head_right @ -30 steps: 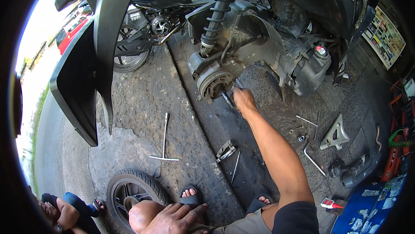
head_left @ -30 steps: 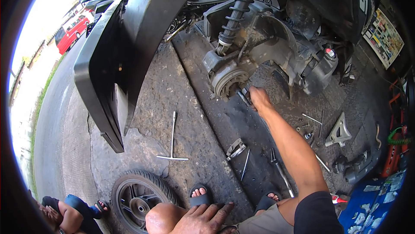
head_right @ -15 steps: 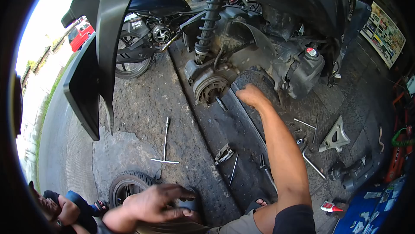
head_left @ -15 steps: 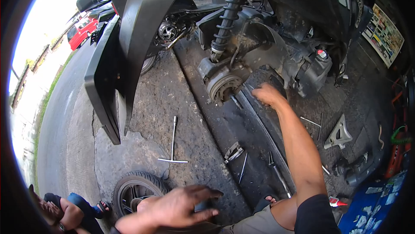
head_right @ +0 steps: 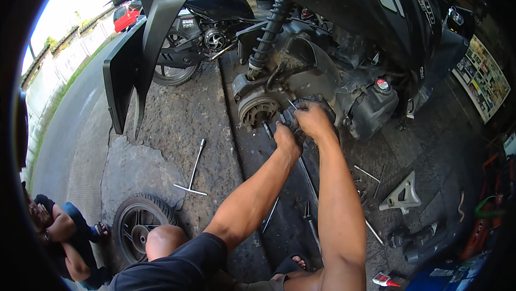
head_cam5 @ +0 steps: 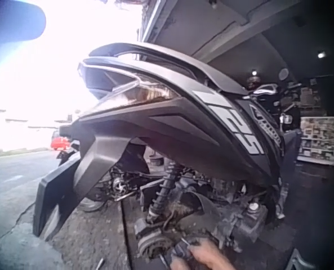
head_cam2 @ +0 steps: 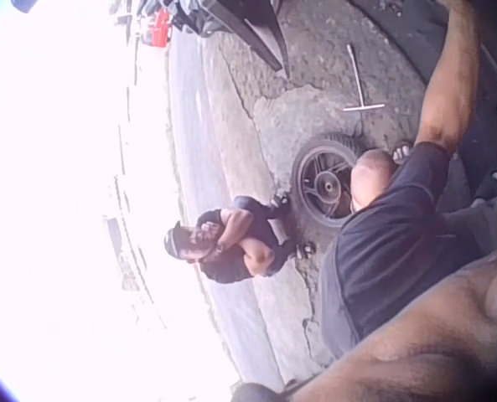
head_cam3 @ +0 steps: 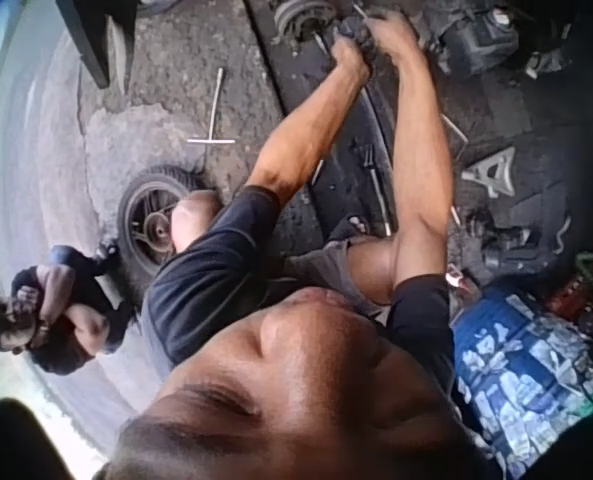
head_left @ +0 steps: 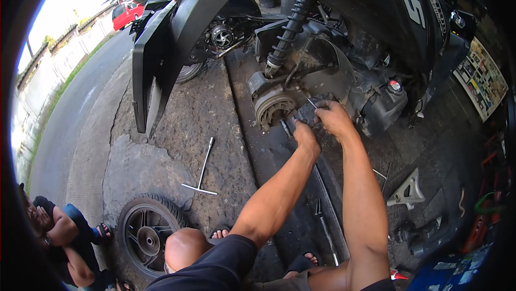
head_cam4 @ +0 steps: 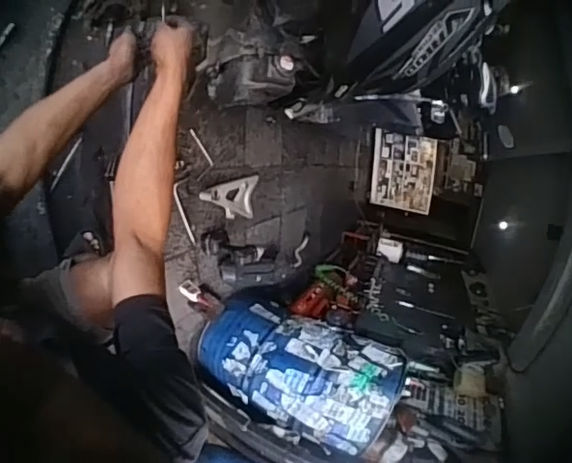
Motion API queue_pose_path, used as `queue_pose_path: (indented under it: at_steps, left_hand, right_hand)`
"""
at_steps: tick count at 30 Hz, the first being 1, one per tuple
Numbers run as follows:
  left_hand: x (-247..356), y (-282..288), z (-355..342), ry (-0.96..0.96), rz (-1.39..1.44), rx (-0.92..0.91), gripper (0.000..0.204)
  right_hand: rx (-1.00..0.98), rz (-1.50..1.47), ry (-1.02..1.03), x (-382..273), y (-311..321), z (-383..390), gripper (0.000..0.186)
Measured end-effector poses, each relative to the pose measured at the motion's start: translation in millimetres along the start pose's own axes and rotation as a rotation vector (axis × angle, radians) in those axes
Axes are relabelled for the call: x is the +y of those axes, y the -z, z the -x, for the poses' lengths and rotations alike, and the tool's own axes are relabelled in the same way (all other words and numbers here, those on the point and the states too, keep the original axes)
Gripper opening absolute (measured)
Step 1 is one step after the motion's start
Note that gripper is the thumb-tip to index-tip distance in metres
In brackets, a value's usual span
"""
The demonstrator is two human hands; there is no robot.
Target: Removing and cleaning components of a motorcycle's rear brake system.
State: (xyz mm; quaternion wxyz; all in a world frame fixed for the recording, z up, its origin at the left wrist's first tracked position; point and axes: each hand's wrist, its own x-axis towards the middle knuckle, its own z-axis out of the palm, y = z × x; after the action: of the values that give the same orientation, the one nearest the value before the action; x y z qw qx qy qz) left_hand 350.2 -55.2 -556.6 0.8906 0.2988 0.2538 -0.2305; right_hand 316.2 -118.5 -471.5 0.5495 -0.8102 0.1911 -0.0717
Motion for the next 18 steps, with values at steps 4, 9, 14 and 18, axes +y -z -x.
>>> queue_pose_path:
  at_steps: [4,9,14,18]
  left_hand:
    - [8.6,-11.8,-12.5,-0.048,0.341,0.025,0.040]
    - [20.6,-20.6,-20.1,-0.004,0.400,0.115,0.027]
    - [21.4,-20.8,-25.7,-0.002,0.452,0.087,0.023]
    - [21.0,-18.6,-29.4,0.008,0.504,-0.052,0.028]
  right_hand:
    - [0.009,0.150,0.048,10.3,0.5,8.0,0.029]
    - [0.064,0.239,0.091,24.4,6.7,10.8,0.033]
    - [0.072,0.223,0.073,17.2,3.0,9.3,0.033]
    - [0.083,0.308,0.123,1.5,-10.1,7.9,0.032]
